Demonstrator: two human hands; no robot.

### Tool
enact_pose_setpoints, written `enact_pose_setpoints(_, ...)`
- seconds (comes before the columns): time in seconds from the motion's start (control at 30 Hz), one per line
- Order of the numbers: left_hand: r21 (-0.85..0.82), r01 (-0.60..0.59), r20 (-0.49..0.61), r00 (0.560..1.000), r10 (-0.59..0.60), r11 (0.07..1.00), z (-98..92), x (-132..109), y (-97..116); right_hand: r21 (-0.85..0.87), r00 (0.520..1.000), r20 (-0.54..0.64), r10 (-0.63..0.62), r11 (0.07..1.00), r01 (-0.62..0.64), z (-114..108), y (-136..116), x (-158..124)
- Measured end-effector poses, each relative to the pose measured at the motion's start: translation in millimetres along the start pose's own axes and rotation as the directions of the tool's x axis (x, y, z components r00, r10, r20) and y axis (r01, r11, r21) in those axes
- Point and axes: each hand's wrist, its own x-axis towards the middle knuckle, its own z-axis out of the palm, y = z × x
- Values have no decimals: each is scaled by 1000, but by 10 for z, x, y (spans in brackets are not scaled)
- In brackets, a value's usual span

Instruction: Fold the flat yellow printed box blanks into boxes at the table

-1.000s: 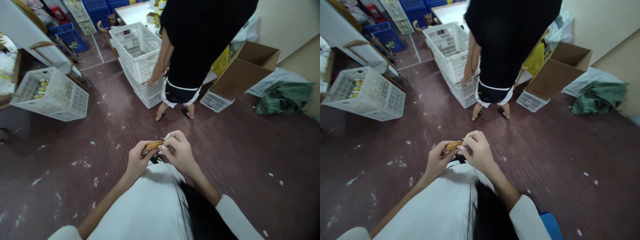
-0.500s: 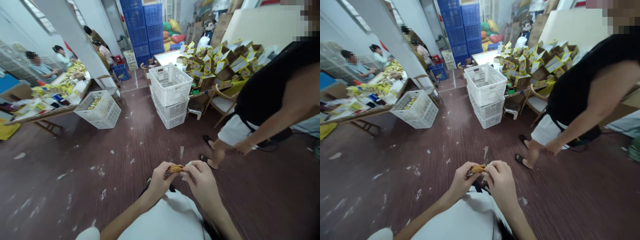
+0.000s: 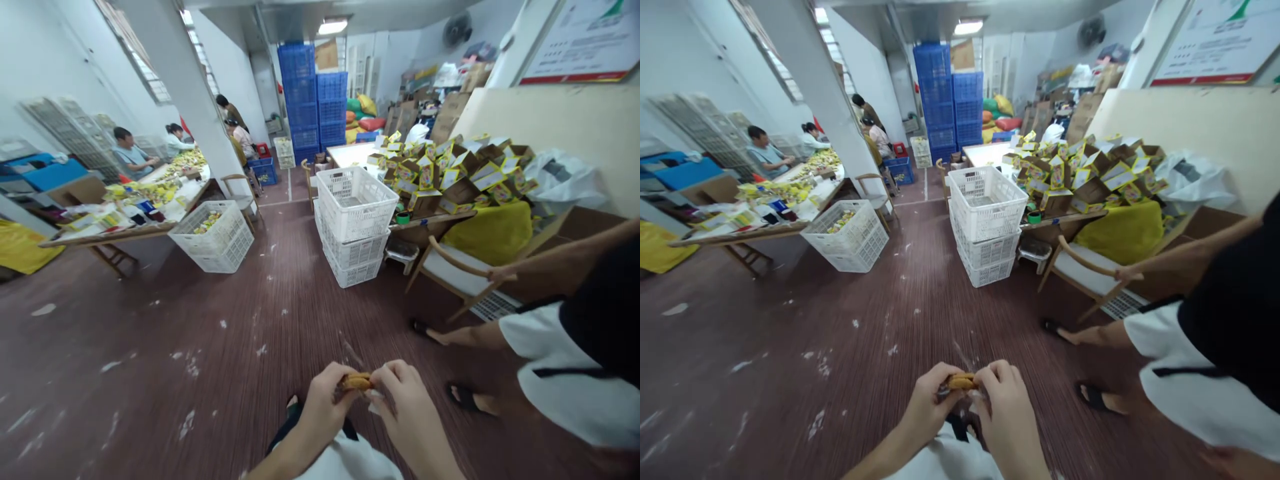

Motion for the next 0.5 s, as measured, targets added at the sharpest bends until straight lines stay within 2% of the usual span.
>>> enact_pose_setpoints(0.13,-14,4,-19,1000,-5,1000,-17,22,-113,-13,999,-7,-36,999,36,147,48,47)
enact_pose_setpoints(0.27,-58,20,-48,999,-23,998,-100,43,-246,0,998,26,-64,998,64,238,-8,162)
enact_pose_setpoints(0.4,-114,11,-89,996,-21,993,-273,98,-327,21,995,56,-86,996,85,296,-168,354)
enact_pose_setpoints(0.5,-161,-21,-123,992,1,987,-486,206,-341,74,992,56,-114,991,110,355,-316,582)
